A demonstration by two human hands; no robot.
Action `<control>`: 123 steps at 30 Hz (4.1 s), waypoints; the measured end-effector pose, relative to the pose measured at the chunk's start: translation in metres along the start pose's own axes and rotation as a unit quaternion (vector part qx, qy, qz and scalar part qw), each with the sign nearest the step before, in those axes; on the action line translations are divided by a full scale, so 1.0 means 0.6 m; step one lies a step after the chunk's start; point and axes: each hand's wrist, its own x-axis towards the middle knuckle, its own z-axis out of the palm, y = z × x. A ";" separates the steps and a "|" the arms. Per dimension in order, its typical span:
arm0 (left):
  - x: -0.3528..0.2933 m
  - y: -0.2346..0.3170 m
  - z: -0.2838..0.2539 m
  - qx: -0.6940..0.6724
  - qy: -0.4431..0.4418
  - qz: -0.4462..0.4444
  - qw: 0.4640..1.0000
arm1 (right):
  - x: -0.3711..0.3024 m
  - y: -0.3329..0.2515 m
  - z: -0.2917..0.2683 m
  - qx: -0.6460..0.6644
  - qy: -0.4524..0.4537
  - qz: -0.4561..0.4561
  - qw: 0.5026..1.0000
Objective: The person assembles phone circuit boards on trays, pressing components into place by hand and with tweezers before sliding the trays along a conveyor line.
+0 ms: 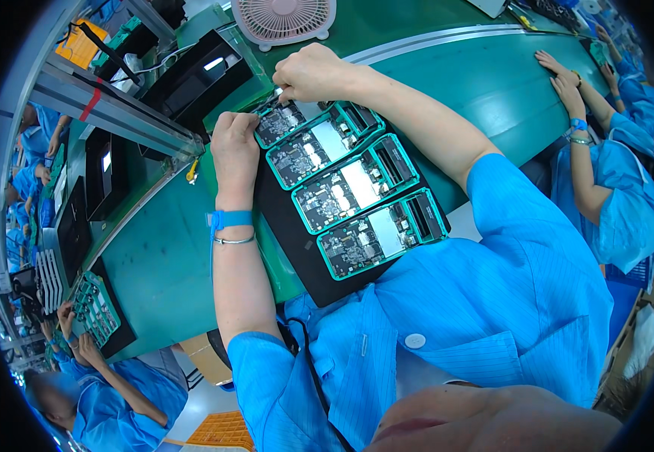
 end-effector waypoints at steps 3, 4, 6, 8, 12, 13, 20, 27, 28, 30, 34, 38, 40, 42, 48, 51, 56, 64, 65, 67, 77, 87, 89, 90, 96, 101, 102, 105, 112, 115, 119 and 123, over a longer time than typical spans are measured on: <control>-0.002 0.001 0.001 0.003 -0.010 -0.008 1.000 | 0.000 0.000 0.007 0.001 -0.003 0.003 1.000; -0.003 0.000 0.002 0.002 -0.010 -0.008 1.000 | -0.001 0.000 0.006 0.001 -0.004 0.003 1.000; -0.004 -0.002 0.003 -0.004 -0.003 -0.011 1.000 | -0.003 -0.001 0.005 -0.004 0.005 -0.008 1.000; -0.005 -0.003 0.004 -0.012 -0.003 -0.016 1.000 | -0.004 -0.002 0.006 -0.008 0.007 -0.013 1.000; -0.005 -0.003 0.005 -0.023 -0.003 -0.023 0.999 | -0.003 -0.001 0.008 -0.020 0.022 -0.022 0.999; -0.004 -0.003 0.005 -0.023 -0.003 -0.023 0.999 | -0.003 0.000 0.010 -0.020 0.022 -0.022 0.999; -0.002 -0.006 0.005 -0.025 -0.007 -0.020 0.999 | -0.002 0.001 0.009 -0.029 0.012 -0.025 0.999; -0.004 -0.013 0.008 -0.037 -0.014 -0.021 0.999 | 0.011 0.018 0.011 -0.018 -0.005 -0.081 0.997; -0.004 -0.013 0.008 -0.038 -0.014 -0.020 0.999 | 0.014 0.021 0.010 -0.019 -0.005 -0.079 0.997; -0.003 -0.013 0.008 -0.043 -0.015 -0.018 0.999 | 0.018 0.028 0.007 0.006 -0.037 -0.085 0.996; -0.003 -0.013 0.006 -0.036 -0.015 -0.017 0.999 | 0.022 0.032 0.007 0.022 -0.045 -0.085 0.995; -0.001 -0.016 0.007 -0.020 -0.017 -0.001 1.000 | 0.022 0.028 0.003 0.019 -0.044 -0.083 0.995; 0.001 -0.018 0.008 -0.010 -0.020 0.010 1.000 | 0.021 0.028 0.005 0.019 -0.043 -0.079 0.996; 0.003 -0.020 0.008 0.008 -0.035 0.024 0.999 | 0.022 0.030 0.010 0.016 -0.032 -0.089 0.995; 0.008 -0.026 0.000 0.004 -0.065 0.056 0.996 | 0.023 0.027 0.007 0.010 -0.039 -0.095 0.995; -0.004 -0.010 -0.006 -0.019 -0.039 0.050 0.998 | 0.012 0.028 0.005 0.007 -0.017 -0.082 0.997; -0.048 0.028 -0.043 -0.069 0.008 0.006 0.998 | -0.045 0.001 -0.039 0.052 0.037 -0.070 0.996; -0.081 0.063 -0.040 -0.092 0.003 -0.019 0.996 | -0.091 -0.039 -0.037 0.067 0.005 -0.083 0.994; -0.081 0.062 -0.039 -0.088 0.004 -0.017 0.996 | -0.090 -0.041 -0.037 0.052 0.006 -0.078 0.996; -0.086 0.062 -0.038 -0.087 -0.001 -0.016 0.996 | -0.089 -0.041 -0.037 0.038 0.006 -0.073 0.997; -0.086 0.064 -0.041 -0.022 -0.027 0.037 0.999 | -0.086 -0.046 -0.029 0.029 -0.035 -0.077 0.996; -0.088 0.064 -0.043 -0.024 -0.026 0.034 0.999 | -0.084 -0.051 -0.028 0.041 -0.057 -0.071 0.995; -0.089 0.062 -0.042 -0.020 -0.024 0.028 0.999 | -0.085 -0.053 -0.029 0.037 -0.049 -0.075 0.995; -0.089 0.062 -0.041 -0.020 -0.025 0.028 0.999 | -0.085 -0.054 -0.030 0.033 -0.041 -0.080 0.995; -0.091 0.059 -0.036 -0.028 -0.021 0.027 0.999 | -0.085 -0.055 -0.027 0.004 -0.034 -0.094 0.995; -0.091 0.059 -0.036 -0.024 -0.025 0.031 0.999 | -0.084 -0.056 -0.028 0.010 -0.051 -0.085 0.995; -0.091 0.059 -0.035 -0.024 -0.025 0.032 0.999 | -0.084 -0.056 -0.029 0.015 -0.055 -0.083 0.995; -0.089 0.058 -0.036 -0.025 -0.028 0.040 0.999 | -0.084 -0.054 -0.028 0.027 -0.058 -0.078 0.995; -0.080 0.046 -0.042 -0.028 -0.068 0.082 0.994 | -0.083 -0.055 -0.026 0.010 -0.055 -0.080 0.995; -0.079 0.049 -0.046 -0.041 -0.078 0.087 0.992 | -0.085 -0.052 -0.023 0.015 -0.049 -0.095 0.994; -0.094 0.072 -0.058 -0.056 -0.071 0.056 0.994 | -0.104 -0.053 -0.032 0.020 0.000 -0.115 0.993; -0.131 0.118 -0.078 -0.107 -0.048 -0.003 0.993 | -0.157 -0.070 -0.057 0.063 0.048 -0.134 0.988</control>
